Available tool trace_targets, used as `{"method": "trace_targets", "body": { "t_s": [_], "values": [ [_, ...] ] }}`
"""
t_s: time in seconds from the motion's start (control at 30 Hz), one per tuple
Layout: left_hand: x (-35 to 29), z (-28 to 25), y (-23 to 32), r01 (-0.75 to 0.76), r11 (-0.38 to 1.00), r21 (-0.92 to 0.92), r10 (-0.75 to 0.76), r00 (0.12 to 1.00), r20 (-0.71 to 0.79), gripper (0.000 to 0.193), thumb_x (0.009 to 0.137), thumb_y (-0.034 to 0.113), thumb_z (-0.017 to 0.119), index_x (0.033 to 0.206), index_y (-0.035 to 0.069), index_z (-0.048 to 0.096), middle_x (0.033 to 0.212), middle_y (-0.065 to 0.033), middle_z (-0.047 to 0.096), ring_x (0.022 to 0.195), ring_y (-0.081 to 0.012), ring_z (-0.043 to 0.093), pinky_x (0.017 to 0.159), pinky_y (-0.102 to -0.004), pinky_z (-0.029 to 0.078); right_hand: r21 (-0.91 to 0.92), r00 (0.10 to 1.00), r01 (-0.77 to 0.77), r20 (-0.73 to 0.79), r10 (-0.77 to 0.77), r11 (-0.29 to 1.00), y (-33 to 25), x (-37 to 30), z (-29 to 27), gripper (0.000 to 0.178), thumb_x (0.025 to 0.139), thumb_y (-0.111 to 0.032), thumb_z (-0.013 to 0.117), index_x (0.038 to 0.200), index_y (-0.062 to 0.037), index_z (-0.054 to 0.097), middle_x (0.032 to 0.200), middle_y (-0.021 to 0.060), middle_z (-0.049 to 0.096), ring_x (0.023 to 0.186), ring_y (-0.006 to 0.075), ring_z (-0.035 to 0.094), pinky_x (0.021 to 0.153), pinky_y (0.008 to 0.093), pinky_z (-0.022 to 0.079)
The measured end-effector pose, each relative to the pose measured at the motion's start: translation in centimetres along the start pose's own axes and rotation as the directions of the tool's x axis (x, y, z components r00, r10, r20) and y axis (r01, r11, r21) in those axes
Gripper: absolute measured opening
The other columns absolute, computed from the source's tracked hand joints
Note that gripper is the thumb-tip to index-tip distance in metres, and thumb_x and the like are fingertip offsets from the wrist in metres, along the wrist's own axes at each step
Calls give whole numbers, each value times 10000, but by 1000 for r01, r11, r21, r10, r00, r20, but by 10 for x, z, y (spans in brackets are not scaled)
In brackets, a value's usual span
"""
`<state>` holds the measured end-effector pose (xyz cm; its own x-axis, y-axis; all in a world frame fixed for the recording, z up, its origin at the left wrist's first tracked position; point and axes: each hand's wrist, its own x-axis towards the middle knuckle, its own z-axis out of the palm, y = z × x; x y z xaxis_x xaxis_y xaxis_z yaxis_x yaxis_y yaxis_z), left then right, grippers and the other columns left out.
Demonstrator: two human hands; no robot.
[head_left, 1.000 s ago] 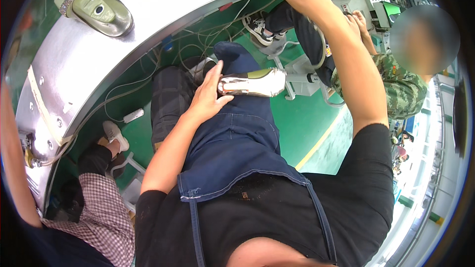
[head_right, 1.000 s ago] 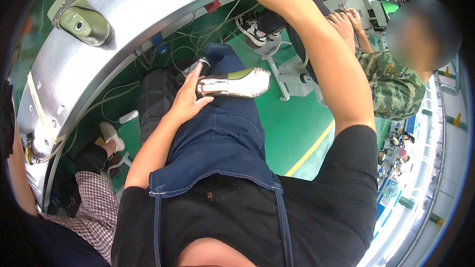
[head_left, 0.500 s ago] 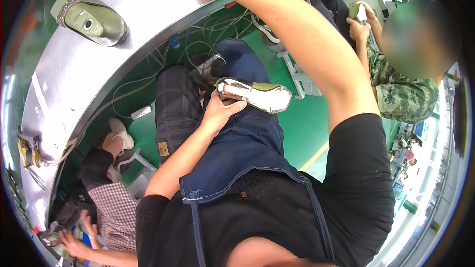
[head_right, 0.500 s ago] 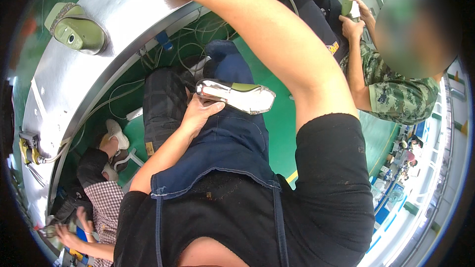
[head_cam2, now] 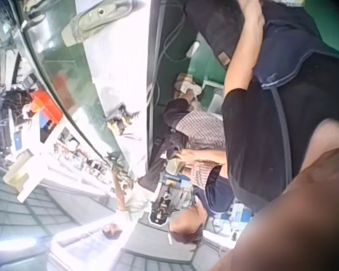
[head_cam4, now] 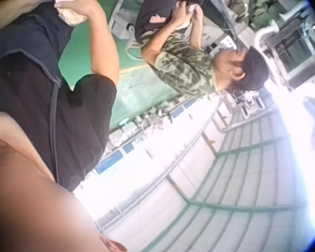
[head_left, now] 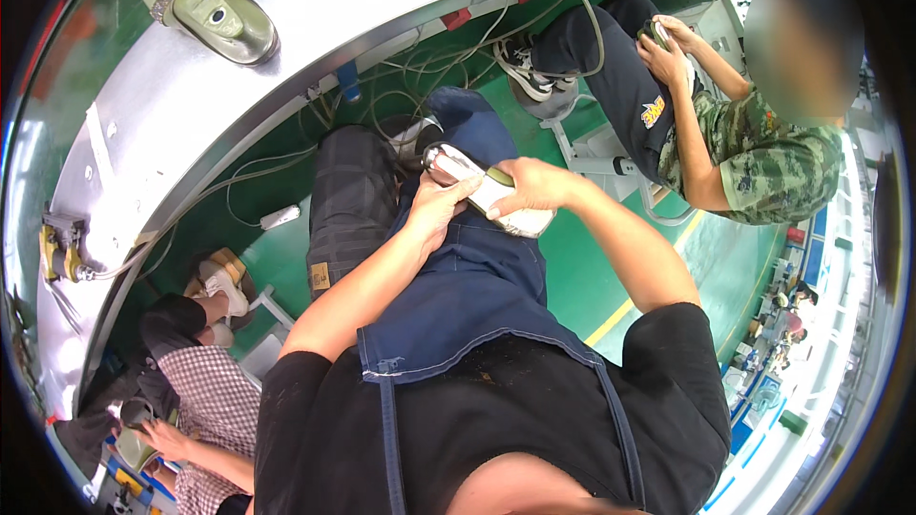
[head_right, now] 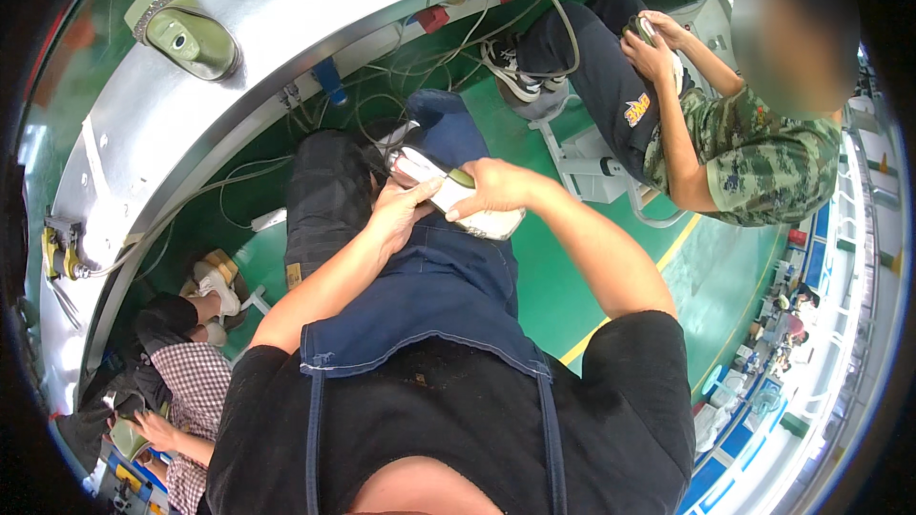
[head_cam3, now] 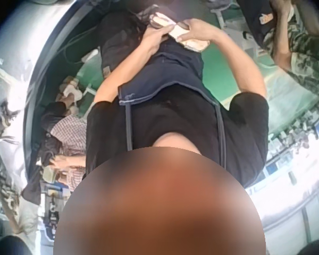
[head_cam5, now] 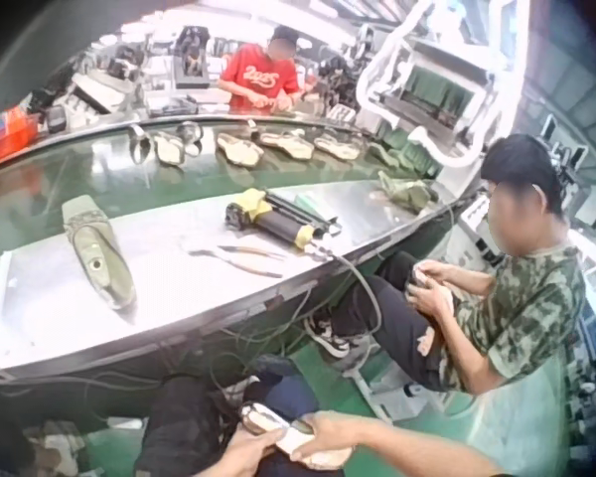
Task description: The person assembles green slipper uppers by attaching silver insoles. They pick up a slipper and an insole, align them, and use a staple gun to fasten the insole to the slipper. The person repeats this process for multiple pairs, placing finished units on the table.
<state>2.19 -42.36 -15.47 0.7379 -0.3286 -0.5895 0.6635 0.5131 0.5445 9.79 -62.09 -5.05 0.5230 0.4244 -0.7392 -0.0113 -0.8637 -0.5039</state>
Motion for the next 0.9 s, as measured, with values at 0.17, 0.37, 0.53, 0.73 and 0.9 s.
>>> {"method": "trace_targets", "body": {
  "t_s": [0.17, 0.37, 0.53, 0.73, 0.9],
  "values": [
    [-34, 14, 3, -53, 983, -175, 64, 996, 57, 400, 948, 111, 802, 1286, 51, 595, 1214, -79, 679, 1175, -243, 676, 1011, -433, 563, -17, 984, 39, -176, -41, 999, -24, -42, 43, 943, 725, -607, 902, 1240, 128, 612, 1092, 319, 724, 1046, 439, 731, 922, 471, 568],
    [-80, 23, 37, -583, 800, 142, 555, 809, 196, 1174, 732, 59, 942, 1652, 93, 215, 1436, -116, 536, 1305, -250, 591, 1072, -386, 540, -71, 778, 308, -555, -294, 949, -48, -71, 73, 1113, 743, -350, 952, 1583, 57, 347, 1442, 309, 568, 1355, 417, 586, 1135, 431, 484],
    [-101, 27, 74, -878, -14, 478, 771, 295, 565, 1159, 700, 124, 979, 1612, 75, 266, 1617, -220, 402, 1450, -337, 480, 1188, -456, 419, -327, 459, 512, -677, -575, 794, -61, -69, 68, 888, 751, -7, 826, 1545, 2, 429, 1449, 248, 582, 1322, 438, 591, 1099, 453, 521],
    [-108, 27, 97, -855, -271, 443, 779, 75, 623, 1044, 659, 115, 971, 1520, 67, 382, 1509, -267, 473, 1401, -422, 502, 1147, -490, 443, -457, 279, 583, -663, -695, 671, -82, -88, 57, 766, 745, 31, 816, 1462, 1, 546, 1410, 222, 627, 1296, 398, 624, 1072, 457, 542],
    [-115, 26, 106, -819, -325, 473, 802, 27, 597, 1008, 682, 91, 954, 1515, 67, 387, 1499, -267, 478, 1405, -423, 502, 1148, -497, 439, -429, 184, 755, -587, -788, 495, -92, -112, 53, 657, 848, -168, 859, 1428, 0, 599, 1423, 223, 635, 1307, 403, 621, 1093, 467, 510]
  ]
}}
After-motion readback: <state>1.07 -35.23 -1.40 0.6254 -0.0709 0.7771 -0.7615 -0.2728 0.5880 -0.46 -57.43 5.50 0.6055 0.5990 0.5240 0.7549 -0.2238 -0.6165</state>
